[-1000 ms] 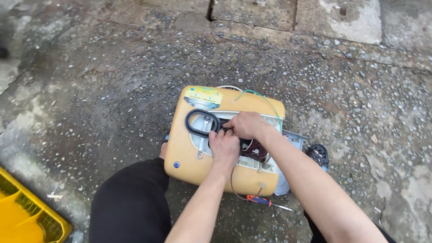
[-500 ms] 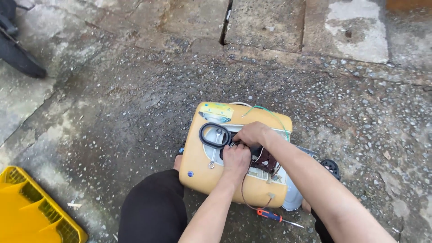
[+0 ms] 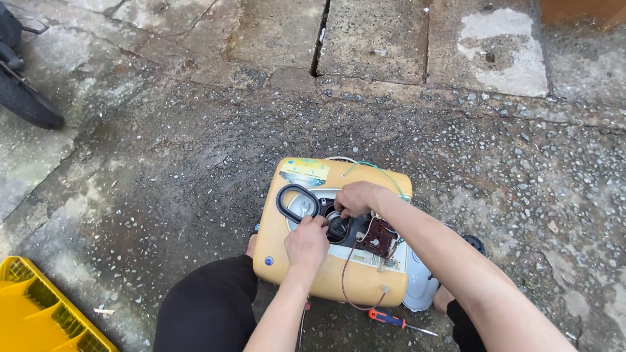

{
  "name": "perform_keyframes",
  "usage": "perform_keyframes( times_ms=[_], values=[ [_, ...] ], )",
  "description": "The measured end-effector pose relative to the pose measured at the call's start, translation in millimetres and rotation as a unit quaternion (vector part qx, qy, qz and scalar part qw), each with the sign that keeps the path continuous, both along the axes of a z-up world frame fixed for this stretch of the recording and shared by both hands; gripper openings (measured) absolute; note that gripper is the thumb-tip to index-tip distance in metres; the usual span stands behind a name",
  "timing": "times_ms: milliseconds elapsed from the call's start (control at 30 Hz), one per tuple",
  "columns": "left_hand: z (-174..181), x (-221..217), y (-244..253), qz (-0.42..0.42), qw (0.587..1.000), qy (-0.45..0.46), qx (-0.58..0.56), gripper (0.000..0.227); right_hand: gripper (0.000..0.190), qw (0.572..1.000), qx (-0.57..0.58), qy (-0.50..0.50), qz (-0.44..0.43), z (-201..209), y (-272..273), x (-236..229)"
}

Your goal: Disassembling a small water heater to extract the heating element using a screwdriver and a wrench.

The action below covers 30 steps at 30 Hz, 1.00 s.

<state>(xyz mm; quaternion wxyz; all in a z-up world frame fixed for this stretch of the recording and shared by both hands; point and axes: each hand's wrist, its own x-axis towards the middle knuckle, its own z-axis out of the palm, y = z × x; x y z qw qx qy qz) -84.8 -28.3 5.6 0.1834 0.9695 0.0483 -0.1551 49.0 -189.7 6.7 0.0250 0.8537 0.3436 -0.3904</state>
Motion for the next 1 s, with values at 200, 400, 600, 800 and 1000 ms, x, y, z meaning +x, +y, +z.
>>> perform_keyframes(
  times_ms=[200,400,600,800,1000],
  values=[
    [29.9,24.9,6.9,-0.042,0.99,0.13,-0.019,0.044,0.029,1.0,0.005,0.007,-0.004,23.2,1.1,-14.4],
    [24.3,50.8,-3.1,-0.097,0.99,0.104,0.023,0.029,0.027,0.998,0.047,-0.047,-0.023,28.3,-5.7,-33.6],
    [57.7,64.1,-16.3,-0.1,0.982,0.155,0.044,0.033,0.025,0.983,0.112,-0.058,-0.131,31.1,-11.1,-49.6],
    [49.5,59.7,-6.2,-0.088,0.974,0.207,-0.034,0.051,0.023,0.97,0.179,-0.039,-0.162,30.9,-15.9,-49.2],
    [51.9,52.9,-4.2,-0.081,0.975,0.192,-0.075,0.042,0.02,0.95,0.221,0.008,-0.219,32.0,-13.8,-46.8]
  ],
)
